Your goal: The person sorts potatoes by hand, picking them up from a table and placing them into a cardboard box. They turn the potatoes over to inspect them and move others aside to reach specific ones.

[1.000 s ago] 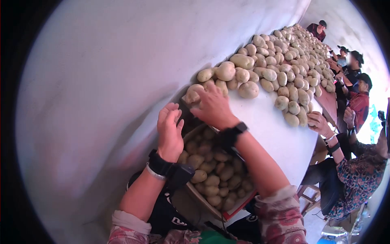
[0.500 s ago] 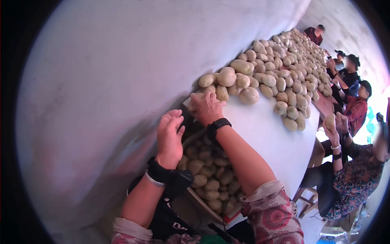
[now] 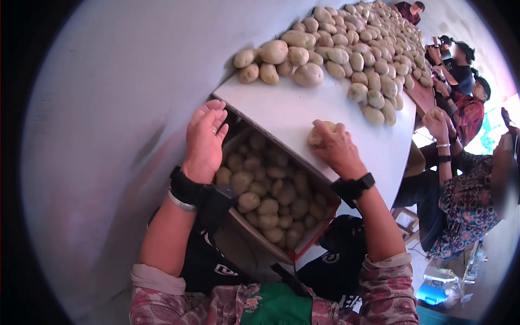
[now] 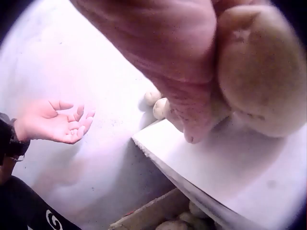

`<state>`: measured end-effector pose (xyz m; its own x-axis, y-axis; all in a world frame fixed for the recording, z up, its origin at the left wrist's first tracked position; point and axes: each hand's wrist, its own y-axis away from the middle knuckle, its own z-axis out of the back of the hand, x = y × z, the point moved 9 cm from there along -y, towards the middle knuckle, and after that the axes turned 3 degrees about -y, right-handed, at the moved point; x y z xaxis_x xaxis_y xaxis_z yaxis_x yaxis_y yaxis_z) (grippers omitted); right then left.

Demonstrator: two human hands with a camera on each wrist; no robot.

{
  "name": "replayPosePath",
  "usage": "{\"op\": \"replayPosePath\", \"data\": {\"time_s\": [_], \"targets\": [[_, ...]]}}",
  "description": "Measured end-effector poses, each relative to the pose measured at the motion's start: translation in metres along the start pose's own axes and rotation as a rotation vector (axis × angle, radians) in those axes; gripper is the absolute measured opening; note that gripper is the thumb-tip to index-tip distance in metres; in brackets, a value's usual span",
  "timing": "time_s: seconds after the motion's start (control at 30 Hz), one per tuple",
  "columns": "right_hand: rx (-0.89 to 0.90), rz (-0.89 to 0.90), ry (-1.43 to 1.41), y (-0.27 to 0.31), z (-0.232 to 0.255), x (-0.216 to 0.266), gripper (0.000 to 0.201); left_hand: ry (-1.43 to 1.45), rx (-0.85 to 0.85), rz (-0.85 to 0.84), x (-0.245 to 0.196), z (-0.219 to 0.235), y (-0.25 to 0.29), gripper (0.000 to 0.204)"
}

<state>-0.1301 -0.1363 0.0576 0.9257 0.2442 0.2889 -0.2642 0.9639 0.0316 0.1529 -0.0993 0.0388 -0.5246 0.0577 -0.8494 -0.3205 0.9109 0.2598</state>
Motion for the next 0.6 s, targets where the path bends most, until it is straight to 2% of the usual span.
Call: {"op": "replayPosePath", "data": {"time_s": [0.07,0.13,0.23,0.27,0.33,0.5,0.6], "targets": [[-0.042,-0.057,-0.039,0.018,0.005,-0.023,0.059,-0.029,0.012,0.019,0.002,0.0,0.001,0.023],[-0.137,0.008,-0.084,0.037,0.017,-0.029,0.06,-0.058,0.037,0.03,0.008,-0.006,0.005,0.023],[-0.097,0.058,-0.11,0.042,0.021,-0.025,0.064,-0.109,0.181,0.082,0.014,-0.027,0.015,0.022],[-0.086,0.047,-0.117,0.043,0.022,-0.026,0.064,-0.116,0.178,0.097,0.019,-0.031,0.02,0.022],[-0.071,0.035,-0.191,0.037,0.022,-0.031,0.065,-0.123,0.302,0.125,0.03,-0.052,0.022,0.022],[-0.159,-0.008,-0.244,0.028,0.023,-0.063,0.069,-0.224,0.424,0.228,0.064,-0.084,0.025,0.019],[-0.124,0.018,-0.241,0.031,0.02,-0.069,0.071,-0.258,0.461,0.257,0.078,-0.097,0.032,0.019]]}}
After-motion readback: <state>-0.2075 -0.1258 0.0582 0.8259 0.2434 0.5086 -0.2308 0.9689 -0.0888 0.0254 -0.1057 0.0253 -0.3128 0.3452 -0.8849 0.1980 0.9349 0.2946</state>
